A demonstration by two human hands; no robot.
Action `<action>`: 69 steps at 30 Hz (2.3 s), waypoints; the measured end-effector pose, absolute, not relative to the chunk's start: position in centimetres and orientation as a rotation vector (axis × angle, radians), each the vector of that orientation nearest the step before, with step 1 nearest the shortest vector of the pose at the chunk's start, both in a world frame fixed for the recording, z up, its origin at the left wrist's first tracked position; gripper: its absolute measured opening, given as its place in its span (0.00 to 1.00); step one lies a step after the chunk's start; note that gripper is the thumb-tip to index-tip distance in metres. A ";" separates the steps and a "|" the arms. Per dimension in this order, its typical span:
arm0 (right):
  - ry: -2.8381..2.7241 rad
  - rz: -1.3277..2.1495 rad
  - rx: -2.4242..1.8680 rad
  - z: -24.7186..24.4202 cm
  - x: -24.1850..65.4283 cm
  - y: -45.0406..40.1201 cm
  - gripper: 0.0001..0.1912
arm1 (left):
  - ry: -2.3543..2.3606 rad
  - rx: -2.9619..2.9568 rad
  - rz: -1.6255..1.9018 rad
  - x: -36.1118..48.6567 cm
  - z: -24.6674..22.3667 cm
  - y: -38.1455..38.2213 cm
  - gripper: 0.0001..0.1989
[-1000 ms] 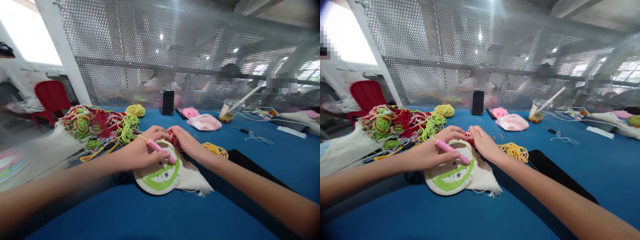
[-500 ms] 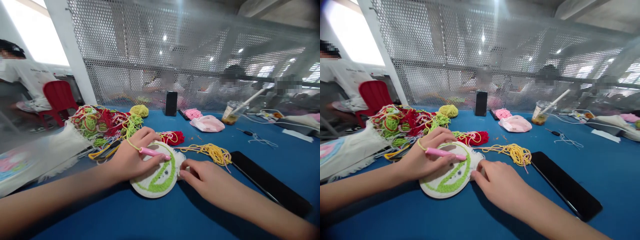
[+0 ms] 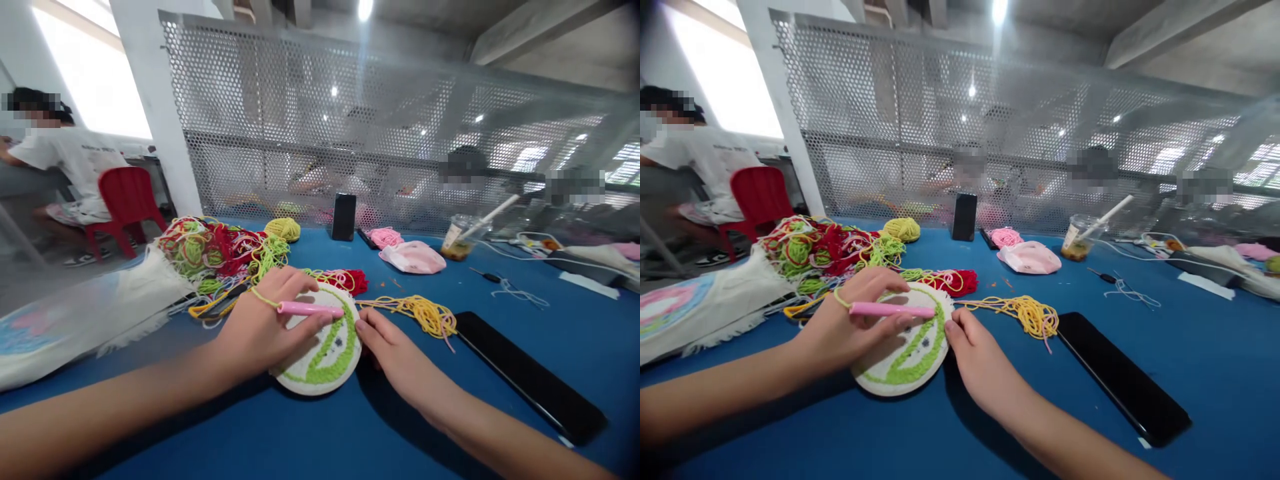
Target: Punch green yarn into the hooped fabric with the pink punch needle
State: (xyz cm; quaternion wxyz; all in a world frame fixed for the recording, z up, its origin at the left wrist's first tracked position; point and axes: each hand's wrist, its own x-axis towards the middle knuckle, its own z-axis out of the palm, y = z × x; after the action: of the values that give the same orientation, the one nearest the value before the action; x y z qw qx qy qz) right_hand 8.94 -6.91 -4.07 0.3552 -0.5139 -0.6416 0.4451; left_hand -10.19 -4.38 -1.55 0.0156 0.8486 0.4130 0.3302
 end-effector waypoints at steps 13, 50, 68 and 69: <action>-2.145 0.808 -1.270 -1.9 10.1 -4.6 0.15 | 1.066 2.408 0.855 -10.1 1.2 -3.3 0.12; -2.497 1.603 -1.016 -1.4 11.9 0.6 0.18 | 0.943 2.374 1.009 -7.9 1.3 -4.5 0.16; -2.128 1.596 -0.917 -1.1 10.3 -1.0 0.16 | 0.878 2.370 0.963 -7.9 1.4 -5.7 0.11; -2.142 1.615 -0.918 -0.9 10.2 -1.2 0.16 | 0.880 2.369 0.967 -7.9 1.5 -5.7 0.10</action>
State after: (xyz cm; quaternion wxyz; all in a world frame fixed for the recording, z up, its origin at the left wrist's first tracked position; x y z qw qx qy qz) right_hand 10.19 -1.22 -0.93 0.1526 -0.3201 -0.7466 0.5629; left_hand -7.89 -5.72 1.45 0.2162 0.8547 0.3176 0.3490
